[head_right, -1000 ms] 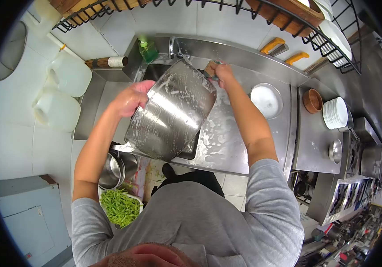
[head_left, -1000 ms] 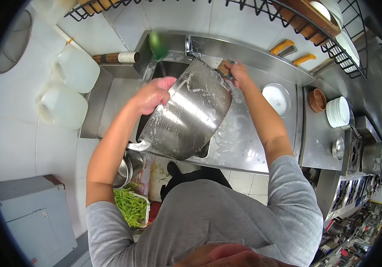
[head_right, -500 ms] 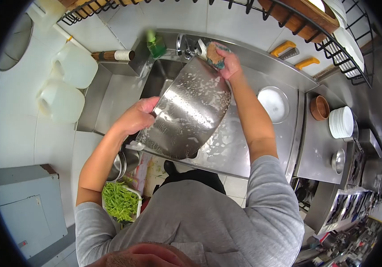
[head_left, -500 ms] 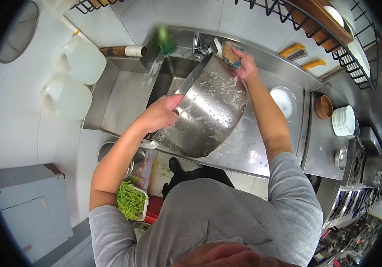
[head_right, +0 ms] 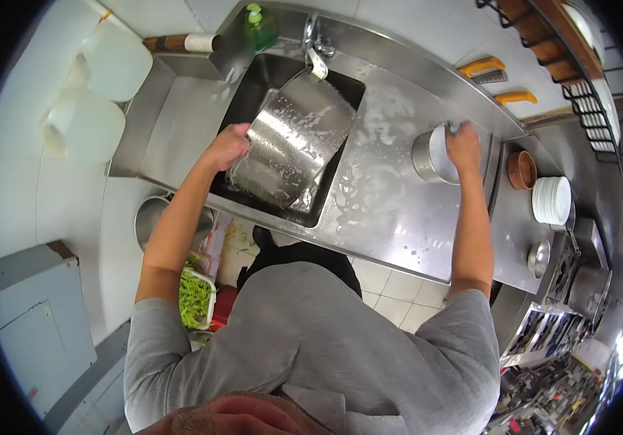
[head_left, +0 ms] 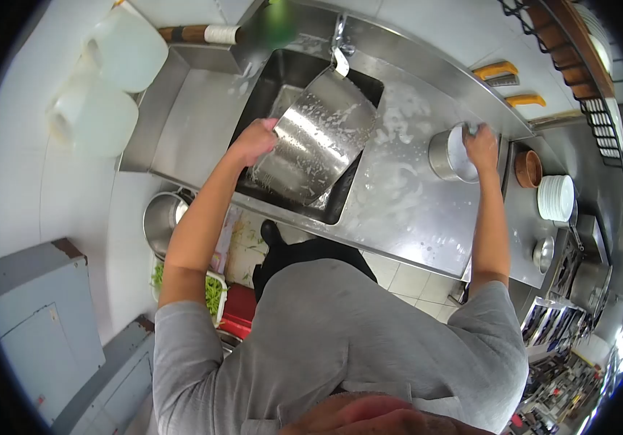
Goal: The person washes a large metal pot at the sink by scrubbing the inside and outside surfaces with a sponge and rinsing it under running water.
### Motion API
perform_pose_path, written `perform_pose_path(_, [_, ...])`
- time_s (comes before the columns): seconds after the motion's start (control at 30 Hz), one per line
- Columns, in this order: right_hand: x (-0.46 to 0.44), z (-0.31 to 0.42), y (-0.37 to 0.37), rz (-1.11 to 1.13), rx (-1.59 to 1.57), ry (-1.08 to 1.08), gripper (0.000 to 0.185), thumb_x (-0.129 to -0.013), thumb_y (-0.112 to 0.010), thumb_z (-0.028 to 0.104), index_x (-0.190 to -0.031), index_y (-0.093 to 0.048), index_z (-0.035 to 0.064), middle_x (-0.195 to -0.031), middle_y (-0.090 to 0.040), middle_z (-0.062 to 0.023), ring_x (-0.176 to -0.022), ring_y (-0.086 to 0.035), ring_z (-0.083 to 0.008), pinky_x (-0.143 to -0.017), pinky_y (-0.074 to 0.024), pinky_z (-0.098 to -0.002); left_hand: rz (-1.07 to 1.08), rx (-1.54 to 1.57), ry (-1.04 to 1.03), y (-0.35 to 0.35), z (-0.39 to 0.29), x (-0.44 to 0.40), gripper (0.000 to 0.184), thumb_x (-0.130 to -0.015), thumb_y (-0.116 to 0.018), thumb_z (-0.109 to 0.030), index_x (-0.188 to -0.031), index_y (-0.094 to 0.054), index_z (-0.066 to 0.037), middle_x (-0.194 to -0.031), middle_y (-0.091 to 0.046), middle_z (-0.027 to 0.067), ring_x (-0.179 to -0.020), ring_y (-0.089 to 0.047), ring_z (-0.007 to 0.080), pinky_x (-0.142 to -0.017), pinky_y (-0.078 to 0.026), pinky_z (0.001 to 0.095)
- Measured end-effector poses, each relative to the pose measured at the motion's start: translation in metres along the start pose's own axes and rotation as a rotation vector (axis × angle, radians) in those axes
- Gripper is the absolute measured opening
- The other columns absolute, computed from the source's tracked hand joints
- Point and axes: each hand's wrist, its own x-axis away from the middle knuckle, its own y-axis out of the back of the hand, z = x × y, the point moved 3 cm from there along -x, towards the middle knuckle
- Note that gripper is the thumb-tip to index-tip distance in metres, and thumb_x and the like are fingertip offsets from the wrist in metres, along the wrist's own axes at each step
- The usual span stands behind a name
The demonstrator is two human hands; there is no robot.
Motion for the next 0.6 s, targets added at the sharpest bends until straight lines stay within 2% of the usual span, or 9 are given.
perform_pose_path(0.03, [0.004,-0.021,-0.027,0.042,0.1,0.078,0.034,-0.087,-0.065,0.023,-0.108,-0.063,-0.0032,-0.105,-0.068,-0.033,-0.103,-0.065,-0.0482,-0.088,-0.0523,-0.0557,0.009,-0.04,0.0,0.007,0.015,-0.009,0.039,-0.075,-0.047,0.007,-0.107,-0.07,0.004,-0.08,-0.061,0.0,-0.067,-0.049,0.0097,-0.057,-0.04,0.0297])
perform_pose_path(0.17, [0.015,-0.043,-0.082,0.266,0.015,0.061,0.034,-0.084,-0.063,0.015,-0.112,-0.064,-0.004,-0.11,-0.067,-0.0322,-0.107,-0.064,-0.0474,-0.092,-0.0511,-0.0534,0.041,0.074,0.015,0.009,0.007,-0.014,0.036,-0.075,-0.048,0.005,-0.104,-0.071,0.002,-0.08,-0.063,0.0012,-0.066,-0.053,0.011,-0.058,-0.043,0.0296])
perform_pose_path(0.23, [0.009,-0.057,-0.101,0.285,0.016,0.143,0.037,-0.082,-0.064,0.013,-0.115,-0.064,-0.0043,-0.113,-0.067,-0.031,-0.109,-0.063,-0.0468,-0.094,-0.0506,-0.0515,-0.007,0.091,0.05,0.01,0.001,-0.007,0.031,-0.079,-0.056,-0.004,-0.105,-0.071,0.001,-0.09,-0.067,0.0045,-0.078,-0.06,0.0143,-0.068,-0.048,0.0303])
perform_pose_path(0.3, [0.015,-0.052,-0.071,0.118,-0.056,0.008,0.039,-0.086,-0.066,0.018,-0.118,-0.064,-0.0026,-0.114,-0.068,-0.0291,-0.11,-0.064,-0.0452,-0.096,-0.0504,-0.0492,-0.108,0.166,0.084,0.004,-0.005,0.006,0.031,-0.081,-0.062,-0.012,-0.107,-0.071,0.002,-0.097,-0.069,0.0069,-0.086,-0.064,0.0158,-0.075,-0.051,0.0311])
perform_pose_path(0.33, [0.018,-0.035,-0.038,0.031,-0.088,-0.063,0.04,-0.087,-0.067,0.021,-0.12,-0.064,-0.0017,-0.115,-0.068,-0.0282,-0.11,-0.064,-0.0445,-0.097,-0.0503,-0.048,-0.167,0.035,0.043,0.007,0.003,0.008,0.045,-0.085,-0.071,-0.031,-0.115,-0.07,0.003,-0.106,-0.07,0.0092,-0.092,-0.065,0.0147,-0.083,-0.051,0.032])
perform_pose_path(0.4, [0.037,0.034,0.019,-0.073,-0.19,-0.024,0.044,-0.09,-0.068,0.029,-0.128,-0.063,0.0076,-0.113,-0.07,-0.0255,-0.109,-0.065,-0.0425,-0.095,-0.0503,-0.0458,-0.217,0.026,0.027,0.013,0.045,0.007,0.061,-0.089,-0.065,-0.051,-0.115,-0.07,0.004,-0.108,-0.071,0.0141,-0.095,-0.066,0.0206,-0.087,-0.051,0.0348])
perform_pose_path(0.47, [0.055,0.096,0.03,-0.056,-0.481,0.146,0.045,-0.092,-0.069,0.028,-0.133,-0.06,0.0109,-0.116,-0.069,-0.0235,-0.11,-0.065,-0.0413,-0.095,-0.0503,-0.0438,-0.259,-0.124,0.013,0.015,0.057,0.014,0.079,-0.09,-0.054,-0.067,-0.112,-0.071,0.006,-0.108,-0.071,0.0197,-0.099,-0.067,0.0279,-0.092,-0.049,0.0379])
perform_pose_path(0.53, [0.068,0.161,0.012,-0.006,-0.507,0.258,0.048,-0.091,-0.068,0.016,-0.137,-0.055,0.0129,-0.121,-0.068,-0.0221,-0.108,-0.066,-0.0417,-0.095,-0.0513,-0.0447,-0.308,-0.398,0.005,0.015,0.057,0.027,0.097,-0.09,-0.04,-0.081,-0.107,-0.072,0.009,-0.108,-0.071,0.0258,-0.104,-0.067,0.0365,-0.097,-0.047,0.0414])
perform_pose_path(0.6, [0.077,0.222,-0.021,-0.018,-0.472,0.405,0.054,-0.087,-0.069,0.013,-0.138,-0.053,0.0066,-0.13,-0.064,-0.022,-0.119,-0.062,-0.04,-0.101,-0.0497,-0.0463,-0.351,-0.314,0.011,0.018,0.072,0.01,0.104,-0.089,-0.03,-0.085,-0.103,-0.072,0.009,-0.108,-0.069,0.0299,-0.111,-0.063,0.0426,-0.1,-0.045,0.044])
